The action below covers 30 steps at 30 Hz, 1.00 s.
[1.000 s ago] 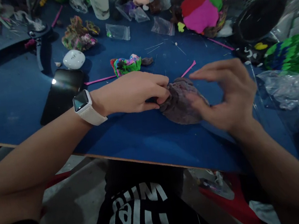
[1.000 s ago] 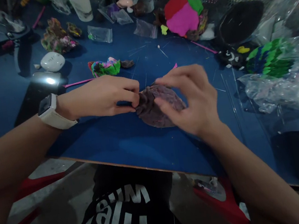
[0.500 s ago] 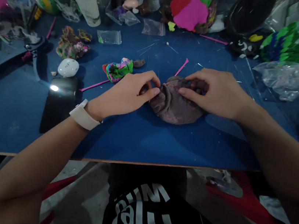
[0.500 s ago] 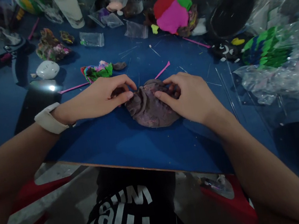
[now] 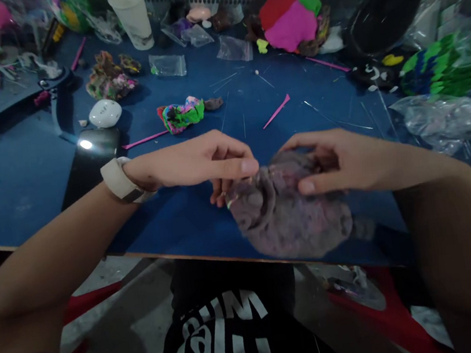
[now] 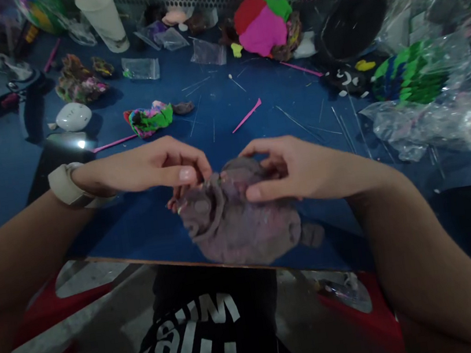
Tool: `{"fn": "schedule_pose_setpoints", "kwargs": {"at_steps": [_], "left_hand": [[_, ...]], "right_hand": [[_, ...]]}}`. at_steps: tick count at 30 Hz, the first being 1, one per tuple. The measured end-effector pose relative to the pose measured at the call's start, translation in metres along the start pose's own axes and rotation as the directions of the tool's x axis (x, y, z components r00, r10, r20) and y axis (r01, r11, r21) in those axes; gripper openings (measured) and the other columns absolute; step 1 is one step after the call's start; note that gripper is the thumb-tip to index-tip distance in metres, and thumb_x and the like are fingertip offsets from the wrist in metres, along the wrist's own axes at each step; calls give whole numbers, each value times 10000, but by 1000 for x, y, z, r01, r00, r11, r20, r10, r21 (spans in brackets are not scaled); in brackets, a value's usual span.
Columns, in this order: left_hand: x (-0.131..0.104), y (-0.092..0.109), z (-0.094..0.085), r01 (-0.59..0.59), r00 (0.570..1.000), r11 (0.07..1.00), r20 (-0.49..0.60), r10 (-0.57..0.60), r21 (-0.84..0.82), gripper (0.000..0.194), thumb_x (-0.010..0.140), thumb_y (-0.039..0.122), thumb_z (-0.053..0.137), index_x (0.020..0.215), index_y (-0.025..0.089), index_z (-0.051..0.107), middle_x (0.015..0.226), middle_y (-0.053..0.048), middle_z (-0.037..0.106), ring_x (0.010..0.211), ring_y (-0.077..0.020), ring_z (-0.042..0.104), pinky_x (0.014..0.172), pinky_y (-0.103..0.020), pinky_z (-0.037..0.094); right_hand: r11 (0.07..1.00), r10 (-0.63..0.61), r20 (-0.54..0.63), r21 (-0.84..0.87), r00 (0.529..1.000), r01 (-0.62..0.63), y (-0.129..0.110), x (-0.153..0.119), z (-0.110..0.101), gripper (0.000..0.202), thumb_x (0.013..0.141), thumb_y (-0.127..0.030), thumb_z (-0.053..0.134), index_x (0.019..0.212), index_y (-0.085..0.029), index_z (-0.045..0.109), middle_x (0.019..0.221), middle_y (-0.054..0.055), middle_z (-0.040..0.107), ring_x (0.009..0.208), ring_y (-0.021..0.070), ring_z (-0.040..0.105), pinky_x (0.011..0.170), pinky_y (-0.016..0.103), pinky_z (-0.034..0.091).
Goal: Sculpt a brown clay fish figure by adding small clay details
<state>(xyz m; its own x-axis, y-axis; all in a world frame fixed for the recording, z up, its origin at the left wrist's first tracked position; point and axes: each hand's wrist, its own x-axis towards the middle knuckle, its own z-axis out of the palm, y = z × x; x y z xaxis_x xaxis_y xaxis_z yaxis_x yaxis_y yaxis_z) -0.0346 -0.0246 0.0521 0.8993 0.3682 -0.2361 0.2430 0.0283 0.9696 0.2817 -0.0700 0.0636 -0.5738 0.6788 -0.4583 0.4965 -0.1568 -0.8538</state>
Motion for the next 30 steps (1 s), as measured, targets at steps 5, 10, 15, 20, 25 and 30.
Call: {"fn": "schedule_pose_setpoints", "kwargs": {"at_steps": [5,10,15,20,25,30], "left_hand": [[1,1,8,167,932,985,317,-175,50,413,1046,604,849,954,203,808,809,-55,834,600,-176,773,562,-252,623],[4,-3,10,102,935,986,326,-140,130,375,1113,554,757,1014,199,829,802,-49,828,575,-158,744,534,-246,569],[10,-14,20,-236,934,774,-84,348,587,230,1156,345,668,1160,220,860,1104,-100,875,966,-217,829,900,-342,642],[21,-27,40,-329,908,388,175,382,861,452,1176,396,658,1614,300,717,1757,-106,647,1691,-328,548,1344,-476,479],[16,-36,20,16,940,288,-113,323,958,637,1229,502,516,1772,169,548,1869,-176,497,1783,-387,421,1493,-594,297],[11,-42,-2,85,946,295,-170,276,952,718,1243,518,452,1838,116,422,1922,-191,400,1818,-362,365,1519,-565,298]], "right_hand": [[991,38,293,-132,955,1,-4,3,12,444,898,-553,977,1203,-263,835,904,-10,808,724,188,712,607,292,531],[962,-5,367,-251,930,104,-10,4,8,387,978,-628,877,1099,-263,832,874,-5,783,718,186,676,619,291,508],[929,-74,431,-297,899,219,-20,-7,-6,351,939,-613,927,1078,-292,898,939,21,847,793,229,750,656,297,559],[923,-91,514,-277,853,266,-22,-8,-6,395,929,-653,938,1085,-290,927,922,30,856,797,233,765,664,288,592],[956,-157,427,-162,891,246,-15,-2,-1,379,884,-605,986,1034,-267,900,881,14,825,750,204,729,647,274,567],[986,-135,219,-66,966,153,-4,6,-2,394,862,-541,1010,1000,-217,834,858,0,780,731,174,692,656,276,548]]}}
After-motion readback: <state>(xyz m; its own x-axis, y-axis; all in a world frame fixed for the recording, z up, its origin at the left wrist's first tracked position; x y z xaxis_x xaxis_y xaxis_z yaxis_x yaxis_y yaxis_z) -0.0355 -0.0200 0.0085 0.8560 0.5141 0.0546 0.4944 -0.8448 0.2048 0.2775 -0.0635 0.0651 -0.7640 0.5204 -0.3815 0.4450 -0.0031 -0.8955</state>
